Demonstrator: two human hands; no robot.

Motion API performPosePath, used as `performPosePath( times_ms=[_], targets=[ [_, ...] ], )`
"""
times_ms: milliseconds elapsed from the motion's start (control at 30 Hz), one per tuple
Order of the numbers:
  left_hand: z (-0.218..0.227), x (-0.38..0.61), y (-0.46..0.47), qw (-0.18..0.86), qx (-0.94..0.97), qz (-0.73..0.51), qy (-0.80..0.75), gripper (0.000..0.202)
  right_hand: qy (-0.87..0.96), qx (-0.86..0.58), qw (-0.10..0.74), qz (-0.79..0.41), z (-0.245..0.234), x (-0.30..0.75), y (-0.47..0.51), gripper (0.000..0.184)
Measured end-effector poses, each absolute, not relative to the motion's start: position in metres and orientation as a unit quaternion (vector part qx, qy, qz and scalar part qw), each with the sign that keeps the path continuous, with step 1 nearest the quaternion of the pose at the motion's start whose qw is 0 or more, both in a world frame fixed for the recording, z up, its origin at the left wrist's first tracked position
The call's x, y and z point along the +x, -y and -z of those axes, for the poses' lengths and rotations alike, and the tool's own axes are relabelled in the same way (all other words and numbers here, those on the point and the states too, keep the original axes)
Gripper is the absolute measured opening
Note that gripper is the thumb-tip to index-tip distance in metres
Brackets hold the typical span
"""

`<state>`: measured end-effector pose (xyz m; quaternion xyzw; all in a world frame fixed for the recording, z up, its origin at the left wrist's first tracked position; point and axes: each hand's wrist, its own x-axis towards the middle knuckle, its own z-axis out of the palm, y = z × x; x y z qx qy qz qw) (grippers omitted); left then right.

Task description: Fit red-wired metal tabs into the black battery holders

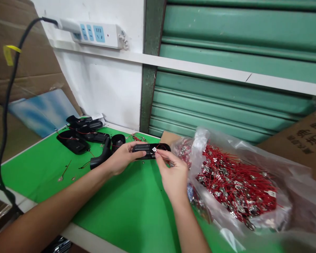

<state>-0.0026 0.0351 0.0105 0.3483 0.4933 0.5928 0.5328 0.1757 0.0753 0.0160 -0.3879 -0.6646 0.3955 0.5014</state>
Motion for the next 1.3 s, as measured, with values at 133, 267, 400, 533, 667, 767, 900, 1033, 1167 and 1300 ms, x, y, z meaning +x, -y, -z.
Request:
performPosePath(
  times_ms=[133, 267, 400, 533, 667, 767, 900, 1033, 1167, 1300],
  targets=[
    [-0.010, 0.004, -0.032, 0.480, 0.381, -0.578, -0.539, 0.036, 0.724, -0.403, 0.474, -0.299, -0.015, 0.177, -0.073, 0.017],
    [-0.015, 0.009, -0.031, 0.479, 0.365, -0.559, -0.570, 0.042, 0.765, -0.380, 0.466, -0.232, -0.014, 0.178, -0.073, 0.017],
    [-0.016, 0.010, -0.031, 0.482, 0.368, -0.552, -0.572, 0.049, 0.788, -0.376, 0.454, -0.176, -0.012, 0.179, -0.074, 0.025],
    [-0.012, 0.008, -0.031, 0.472, 0.398, -0.552, -0.561, 0.045, 0.794, -0.379, 0.449, -0.154, -0.012, 0.179, -0.072, 0.033],
    [-0.010, 0.006, -0.032, 0.488, 0.375, -0.568, -0.546, 0.045, 0.752, -0.393, 0.499, -0.177, -0.015, 0.178, -0.070, 0.026],
    [-0.014, 0.004, -0.033, 0.494, 0.345, -0.595, -0.532, 0.051, 0.691, -0.411, 0.549, -0.230, -0.017, 0.179, -0.073, 0.026],
    [-0.021, 0.001, -0.035, 0.491, 0.333, -0.624, -0.509, 0.053, 0.629, -0.414, 0.528, -0.391, -0.013, 0.177, -0.080, 0.038],
    [-0.021, -0.003, -0.038, 0.441, 0.332, -0.646, -0.527, 0.048, 0.592, -0.382, 0.483, -0.520, -0.011, 0.170, -0.075, 0.042],
    [-0.017, -0.006, -0.040, 0.384, 0.333, -0.652, -0.562, 0.044, 0.621, -0.339, 0.416, -0.571, -0.015, 0.165, -0.066, 0.038],
    [-0.017, -0.003, -0.039, 0.456, 0.320, -0.636, -0.534, 0.043, 0.692, -0.325, 0.414, -0.494, -0.018, 0.168, -0.064, 0.028]
  ],
)
